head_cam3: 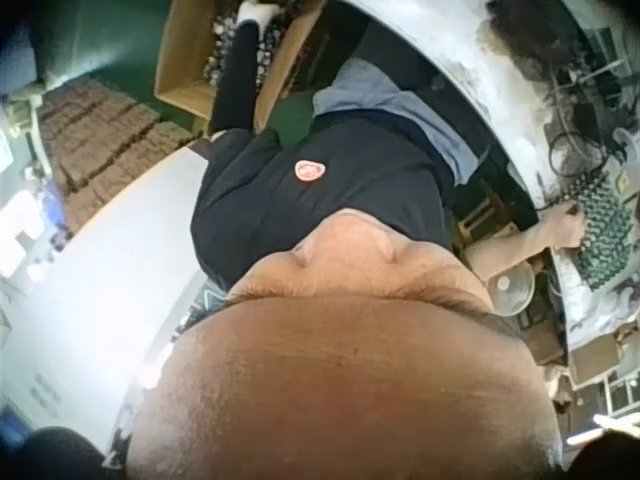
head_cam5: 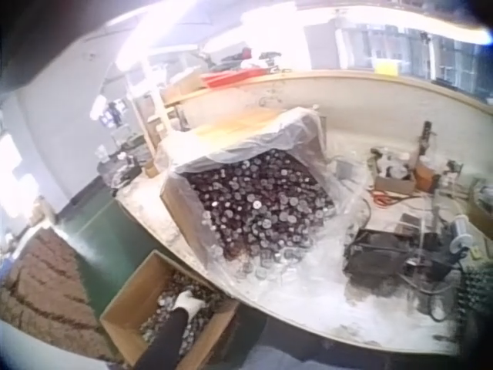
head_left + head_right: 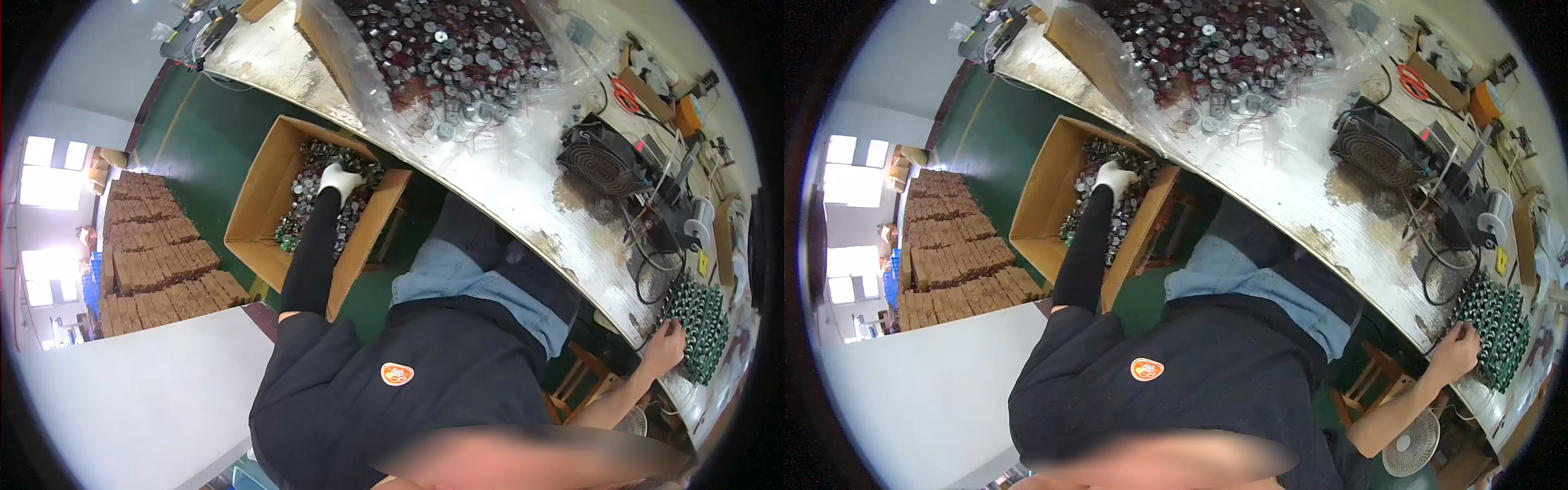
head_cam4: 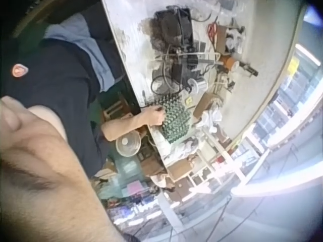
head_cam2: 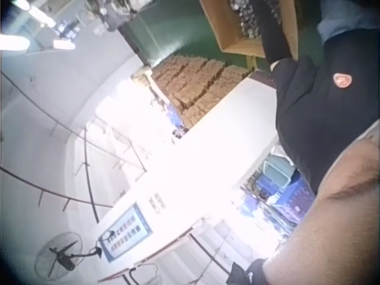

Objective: The person solders electronic components onto a PCB at a workstation using a soldering iron and solder wire.

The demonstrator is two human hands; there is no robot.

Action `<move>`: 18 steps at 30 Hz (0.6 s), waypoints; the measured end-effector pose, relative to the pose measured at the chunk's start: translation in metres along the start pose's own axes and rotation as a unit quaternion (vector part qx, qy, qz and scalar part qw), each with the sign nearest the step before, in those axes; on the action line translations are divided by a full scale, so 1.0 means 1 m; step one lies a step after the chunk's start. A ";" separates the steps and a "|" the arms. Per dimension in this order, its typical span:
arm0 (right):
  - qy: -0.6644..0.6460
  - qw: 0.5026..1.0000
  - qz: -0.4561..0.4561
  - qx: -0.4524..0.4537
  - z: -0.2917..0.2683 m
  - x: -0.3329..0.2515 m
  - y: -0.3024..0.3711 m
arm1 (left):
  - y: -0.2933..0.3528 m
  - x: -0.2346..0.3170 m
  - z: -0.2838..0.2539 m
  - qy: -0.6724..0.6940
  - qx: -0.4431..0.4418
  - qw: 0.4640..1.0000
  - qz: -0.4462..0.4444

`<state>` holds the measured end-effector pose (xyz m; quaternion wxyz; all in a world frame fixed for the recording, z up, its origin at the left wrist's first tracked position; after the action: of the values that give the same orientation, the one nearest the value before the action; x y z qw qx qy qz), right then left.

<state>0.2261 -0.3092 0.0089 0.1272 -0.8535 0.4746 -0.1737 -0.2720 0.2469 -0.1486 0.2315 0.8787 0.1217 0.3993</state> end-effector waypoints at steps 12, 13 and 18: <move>-0.176 0.975 0.107 0.082 0.005 -0.008 -0.004 | 0.177 0.140 -0.001 0.089 0.138 0.878 0.449; -0.174 0.975 0.108 0.082 0.007 -0.007 -0.005 | 0.190 0.155 0.004 0.004 0.105 0.884 0.456; -0.365 0.910 0.186 0.069 0.014 0.007 0.008 | 0.188 0.186 0.054 -0.080 0.051 0.872 0.479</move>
<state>0.2290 -0.3184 -0.0055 0.3795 -0.7431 0.5319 0.1441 -0.1040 0.1422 0.0355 -0.0243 0.8687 -0.3133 0.3829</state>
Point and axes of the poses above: each hand's wrist, its own y-axis away from the middle knuckle, its own z-axis out of the palm, x = y × z, the point moved 2 cm from there along -y, towards the middle knuckle, and after that the axes turned 4 degrees about -z, right-handed, at the moved point
